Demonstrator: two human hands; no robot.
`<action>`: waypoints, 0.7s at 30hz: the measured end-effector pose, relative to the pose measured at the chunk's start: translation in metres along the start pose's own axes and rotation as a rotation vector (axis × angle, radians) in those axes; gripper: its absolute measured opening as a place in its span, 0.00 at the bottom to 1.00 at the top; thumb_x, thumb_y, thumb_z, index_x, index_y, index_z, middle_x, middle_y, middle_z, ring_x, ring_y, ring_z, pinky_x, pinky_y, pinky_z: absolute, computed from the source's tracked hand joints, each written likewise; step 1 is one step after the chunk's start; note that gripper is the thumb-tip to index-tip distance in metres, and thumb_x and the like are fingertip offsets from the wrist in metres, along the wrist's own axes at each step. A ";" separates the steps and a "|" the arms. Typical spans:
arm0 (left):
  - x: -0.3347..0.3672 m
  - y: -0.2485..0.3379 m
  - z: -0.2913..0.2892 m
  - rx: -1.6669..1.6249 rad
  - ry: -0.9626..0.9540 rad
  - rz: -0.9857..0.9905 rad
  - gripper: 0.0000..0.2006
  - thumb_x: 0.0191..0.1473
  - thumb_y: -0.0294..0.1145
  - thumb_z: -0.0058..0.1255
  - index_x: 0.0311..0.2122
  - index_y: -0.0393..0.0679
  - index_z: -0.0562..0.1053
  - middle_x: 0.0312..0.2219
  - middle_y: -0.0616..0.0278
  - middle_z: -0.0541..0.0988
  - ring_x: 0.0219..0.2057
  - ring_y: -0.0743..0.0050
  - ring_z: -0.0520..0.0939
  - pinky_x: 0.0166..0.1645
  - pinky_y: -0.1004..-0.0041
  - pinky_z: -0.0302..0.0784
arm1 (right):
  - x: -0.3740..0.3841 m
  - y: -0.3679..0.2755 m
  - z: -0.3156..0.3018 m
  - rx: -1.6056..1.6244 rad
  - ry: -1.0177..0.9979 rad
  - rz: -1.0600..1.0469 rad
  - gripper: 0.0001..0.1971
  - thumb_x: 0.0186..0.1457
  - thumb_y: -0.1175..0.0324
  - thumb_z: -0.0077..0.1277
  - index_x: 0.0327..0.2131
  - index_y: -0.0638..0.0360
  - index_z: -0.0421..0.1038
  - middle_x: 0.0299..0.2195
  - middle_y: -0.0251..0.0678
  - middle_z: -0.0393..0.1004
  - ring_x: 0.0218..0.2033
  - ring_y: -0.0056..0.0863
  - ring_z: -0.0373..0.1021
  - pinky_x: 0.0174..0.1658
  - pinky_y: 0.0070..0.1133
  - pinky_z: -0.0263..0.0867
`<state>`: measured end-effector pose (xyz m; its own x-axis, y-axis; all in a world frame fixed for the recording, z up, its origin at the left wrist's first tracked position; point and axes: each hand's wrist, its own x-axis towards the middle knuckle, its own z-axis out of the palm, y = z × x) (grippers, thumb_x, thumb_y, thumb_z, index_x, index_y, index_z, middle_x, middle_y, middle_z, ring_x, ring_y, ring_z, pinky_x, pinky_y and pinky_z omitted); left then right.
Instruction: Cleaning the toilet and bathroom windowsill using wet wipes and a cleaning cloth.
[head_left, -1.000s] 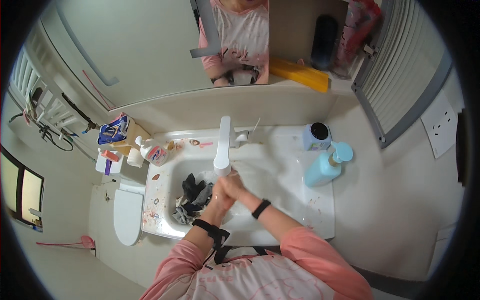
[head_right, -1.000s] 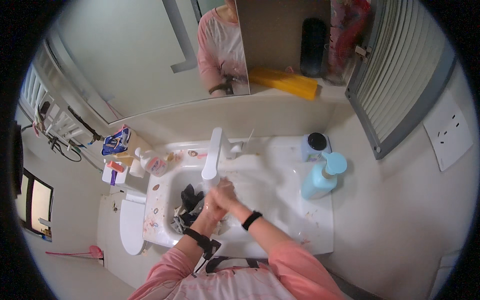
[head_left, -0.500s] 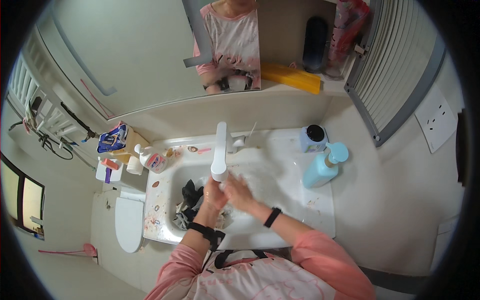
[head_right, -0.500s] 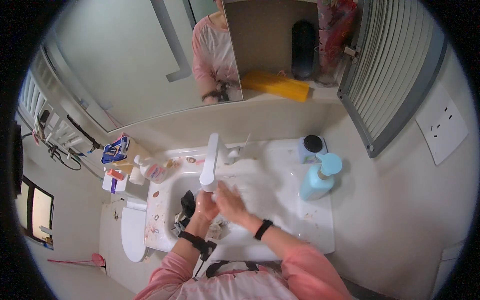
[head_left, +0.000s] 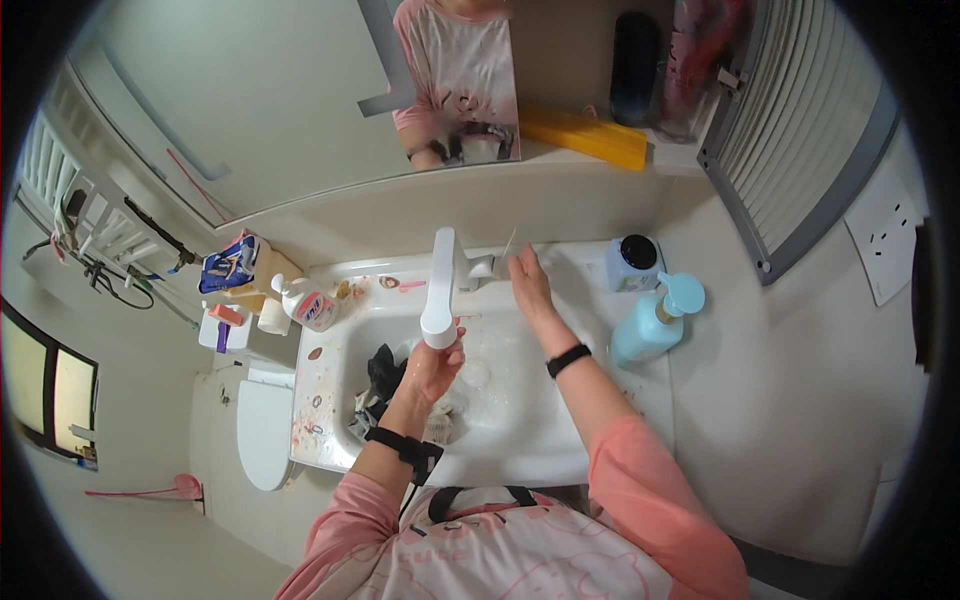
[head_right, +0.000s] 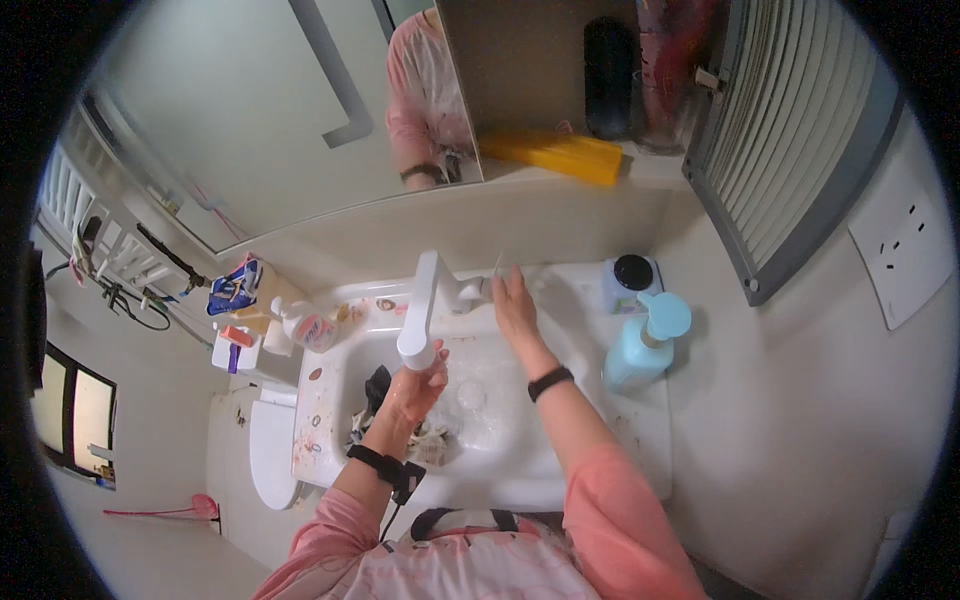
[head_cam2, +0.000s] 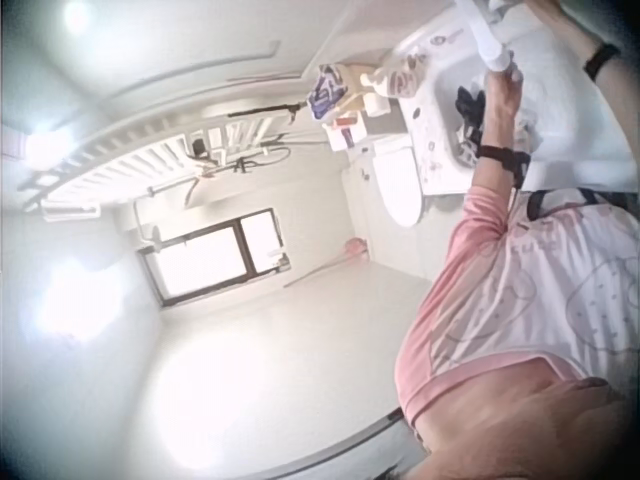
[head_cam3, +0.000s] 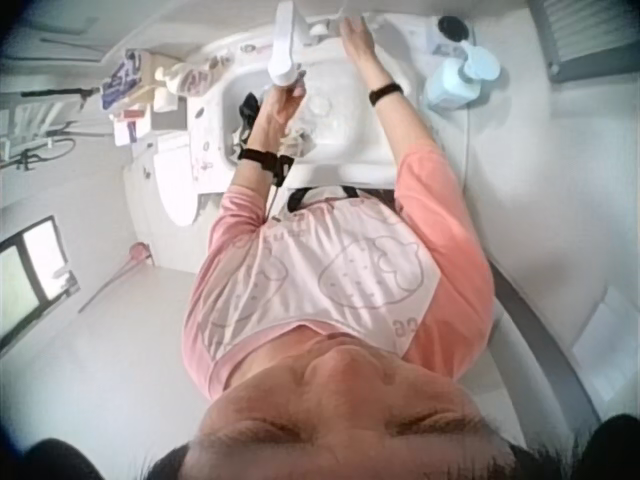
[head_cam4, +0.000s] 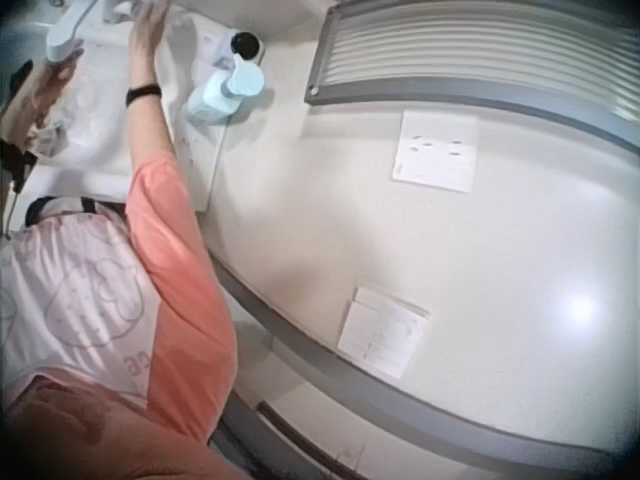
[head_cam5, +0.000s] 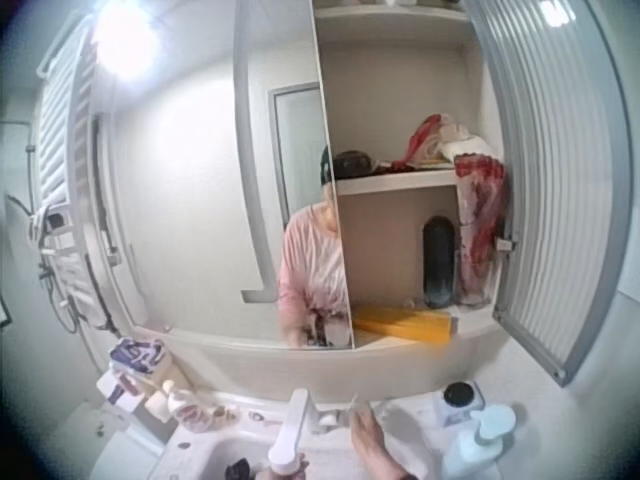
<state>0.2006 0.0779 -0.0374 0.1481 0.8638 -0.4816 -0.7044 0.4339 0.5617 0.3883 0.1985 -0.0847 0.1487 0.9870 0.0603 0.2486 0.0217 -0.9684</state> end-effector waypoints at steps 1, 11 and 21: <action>-0.002 0.003 -0.005 0.062 0.017 0.032 0.11 0.63 0.29 0.41 0.47 0.39 0.70 0.27 0.67 0.68 0.23 0.84 0.62 0.26 0.82 0.61 | 0.004 -0.005 0.004 0.007 -0.010 0.008 0.33 0.63 0.53 0.41 0.65 0.61 0.50 0.60 0.49 0.63 0.61 0.38 0.61 0.62 0.27 0.55; -0.008 -0.007 -0.001 0.429 0.166 0.116 0.09 0.62 0.37 0.40 0.28 0.49 0.64 0.16 0.78 0.56 0.14 0.86 0.55 0.17 0.79 0.45 | -0.002 -0.010 0.020 0.149 -0.218 -0.001 0.36 0.63 0.50 0.43 0.67 0.59 0.45 0.63 0.47 0.58 0.64 0.33 0.56 0.64 0.25 0.50; -0.015 -0.016 0.005 0.353 0.304 0.129 0.17 0.57 0.40 0.40 0.18 0.52 0.55 0.12 0.75 0.52 0.11 0.83 0.51 0.16 0.75 0.42 | -0.089 -0.003 0.000 0.239 -0.402 0.219 0.28 0.62 0.50 0.44 0.56 0.64 0.65 0.53 0.44 0.71 0.57 0.36 0.65 0.59 0.26 0.59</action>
<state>0.2130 0.0596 -0.0359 -0.1714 0.8253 -0.5380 -0.4172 0.4339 0.7985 0.3746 0.1102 -0.0875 -0.2182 0.9548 -0.2019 0.0201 -0.2024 -0.9791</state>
